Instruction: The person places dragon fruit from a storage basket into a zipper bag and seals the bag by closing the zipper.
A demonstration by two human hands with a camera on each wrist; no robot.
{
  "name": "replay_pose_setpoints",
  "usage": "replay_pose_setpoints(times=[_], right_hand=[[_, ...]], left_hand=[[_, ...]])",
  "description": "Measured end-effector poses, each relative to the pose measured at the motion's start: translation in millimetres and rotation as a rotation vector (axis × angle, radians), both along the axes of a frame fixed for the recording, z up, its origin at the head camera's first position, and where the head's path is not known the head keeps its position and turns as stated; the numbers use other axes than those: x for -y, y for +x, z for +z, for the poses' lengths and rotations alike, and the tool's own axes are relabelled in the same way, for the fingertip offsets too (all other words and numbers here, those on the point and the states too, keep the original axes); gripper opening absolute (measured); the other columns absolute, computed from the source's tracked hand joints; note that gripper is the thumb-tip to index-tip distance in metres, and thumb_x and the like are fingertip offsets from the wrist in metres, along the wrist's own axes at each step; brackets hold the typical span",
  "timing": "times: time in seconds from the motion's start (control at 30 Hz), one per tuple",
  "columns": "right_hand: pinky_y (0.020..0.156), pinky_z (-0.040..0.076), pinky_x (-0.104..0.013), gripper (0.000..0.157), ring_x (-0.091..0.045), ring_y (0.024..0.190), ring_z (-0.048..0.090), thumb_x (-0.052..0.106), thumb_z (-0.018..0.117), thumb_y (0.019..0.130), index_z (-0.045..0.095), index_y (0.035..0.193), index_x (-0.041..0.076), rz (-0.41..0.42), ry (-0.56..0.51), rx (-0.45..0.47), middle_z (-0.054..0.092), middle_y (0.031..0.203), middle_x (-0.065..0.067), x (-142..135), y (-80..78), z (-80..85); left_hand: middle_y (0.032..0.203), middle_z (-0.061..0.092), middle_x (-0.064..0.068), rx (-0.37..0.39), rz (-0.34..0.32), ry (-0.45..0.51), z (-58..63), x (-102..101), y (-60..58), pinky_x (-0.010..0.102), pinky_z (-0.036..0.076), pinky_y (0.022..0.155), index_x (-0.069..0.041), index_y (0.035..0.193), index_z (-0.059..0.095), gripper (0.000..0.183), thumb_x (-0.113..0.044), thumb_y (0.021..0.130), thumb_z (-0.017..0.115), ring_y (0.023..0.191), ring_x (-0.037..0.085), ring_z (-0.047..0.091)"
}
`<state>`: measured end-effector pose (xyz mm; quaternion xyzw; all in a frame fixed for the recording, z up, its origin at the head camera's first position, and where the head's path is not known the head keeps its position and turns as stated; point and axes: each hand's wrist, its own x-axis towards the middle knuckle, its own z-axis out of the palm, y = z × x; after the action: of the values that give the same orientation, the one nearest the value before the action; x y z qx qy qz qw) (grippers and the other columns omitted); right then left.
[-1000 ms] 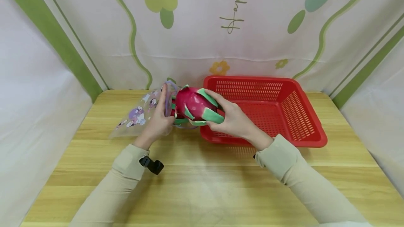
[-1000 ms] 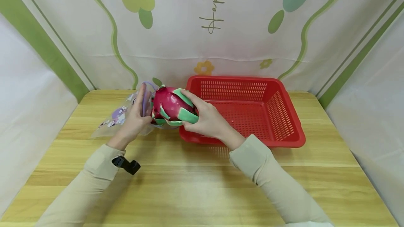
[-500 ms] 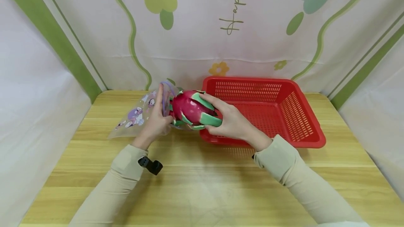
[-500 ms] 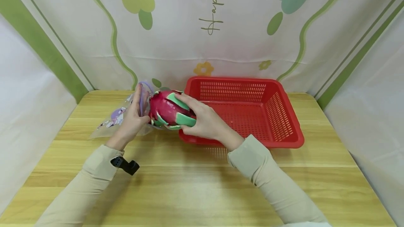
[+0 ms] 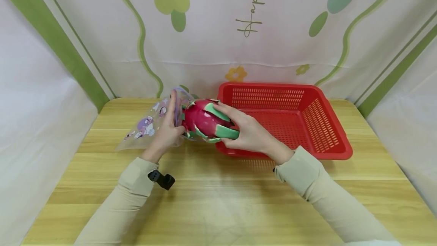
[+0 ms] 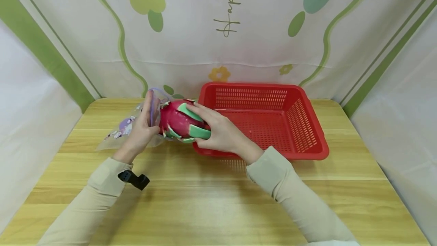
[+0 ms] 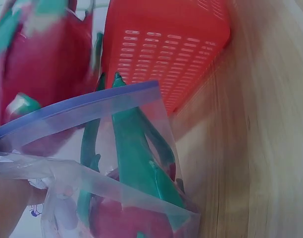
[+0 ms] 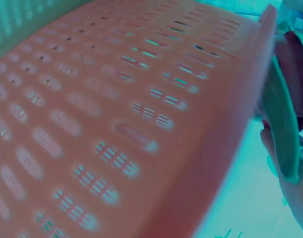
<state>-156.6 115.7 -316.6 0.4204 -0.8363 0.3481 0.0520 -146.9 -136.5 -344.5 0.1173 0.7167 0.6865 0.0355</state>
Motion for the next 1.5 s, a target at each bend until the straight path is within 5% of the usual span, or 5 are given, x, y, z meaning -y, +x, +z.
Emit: replay_pose_setpoints(times=[0.33, 0.53, 0.73, 1.23, 1.5], right_hand=[[0.09, 0.055, -0.039, 0.086, -0.024, 0.125, 0.047, 0.017, 0.077, 0.073, 0.034, 0.147, 0.016, -0.021, 0.056, 0.034, 0.042, 0.148, -0.006, 13, -8.3, 1.6], [0.095, 0.053, -0.042, 0.095, -0.027, 0.128, 0.044, 0.016, 0.076, 0.074, 0.022, 0.152, 0.009, -0.075, 0.116, 0.139, 0.025, 0.154, -0.01, 23, -12.4, 3.4], [0.1, 0.049, -0.043, 0.102, -0.029, 0.133, 0.038, 0.013, 0.077, 0.074, 0.013, 0.152, 0.002, -0.116, 0.171, 0.22, 0.014, 0.156, -0.012, 31, -15.1, -0.3], [0.09, 0.054, -0.046, 0.092, -0.027, 0.12, 0.051, 0.033, 0.081, 0.074, 0.028, 0.149, 0.029, -0.242, 0.282, 0.229, 0.049, 0.133, -0.012, 28, -19.2, 7.9], [0.086, 0.056, -0.045, 0.089, -0.03, 0.114, 0.059, 0.026, 0.077, 0.08, 0.023, 0.152, 0.027, -0.212, 0.331, 0.094, 0.047, 0.137, -0.015, 32, -12.6, 4.2]], left_hand=[[0.162, -0.012, -0.007, -0.026, -0.009, -0.076, 0.1, 0, 1.1, 0.036, 0.026, 0.118, -0.028, 0.153, -0.012, 0.108, 0.023, 0.072, 0.04, 0.149, 0.01, -0.011], [0.162, -0.013, -0.008, 0.002, -0.009, -0.079, 3.2, -1, 3.1, 0.014, 0.049, 0.068, -0.033, 0.153, -0.01, 0.11, 0.022, 0.072, 0.04, 0.149, 0.011, -0.01], [0.162, -0.009, -0.008, -0.03, 0.017, -0.142, 4.8, -1, 2.9, 0.03, 0.037, 0.11, -0.03, 0.154, -0.007, 0.109, 0.02, 0.071, 0.044, 0.149, 0.011, -0.008], [0.161, -0.007, -0.011, -0.024, 0.055, -0.229, 14.9, -5, 3.8, 0.021, 0.047, 0.08, -0.031, 0.154, -0.005, 0.104, 0.016, 0.074, 0.042, 0.148, 0.011, -0.004], [0.162, -0.012, -0.006, -0.082, 0.061, -0.299, 16.3, -11, 4.7, 0.05, 0.019, 0.12, -0.025, 0.154, -0.01, 0.103, 0.015, 0.074, 0.042, 0.15, 0.018, -0.008]])
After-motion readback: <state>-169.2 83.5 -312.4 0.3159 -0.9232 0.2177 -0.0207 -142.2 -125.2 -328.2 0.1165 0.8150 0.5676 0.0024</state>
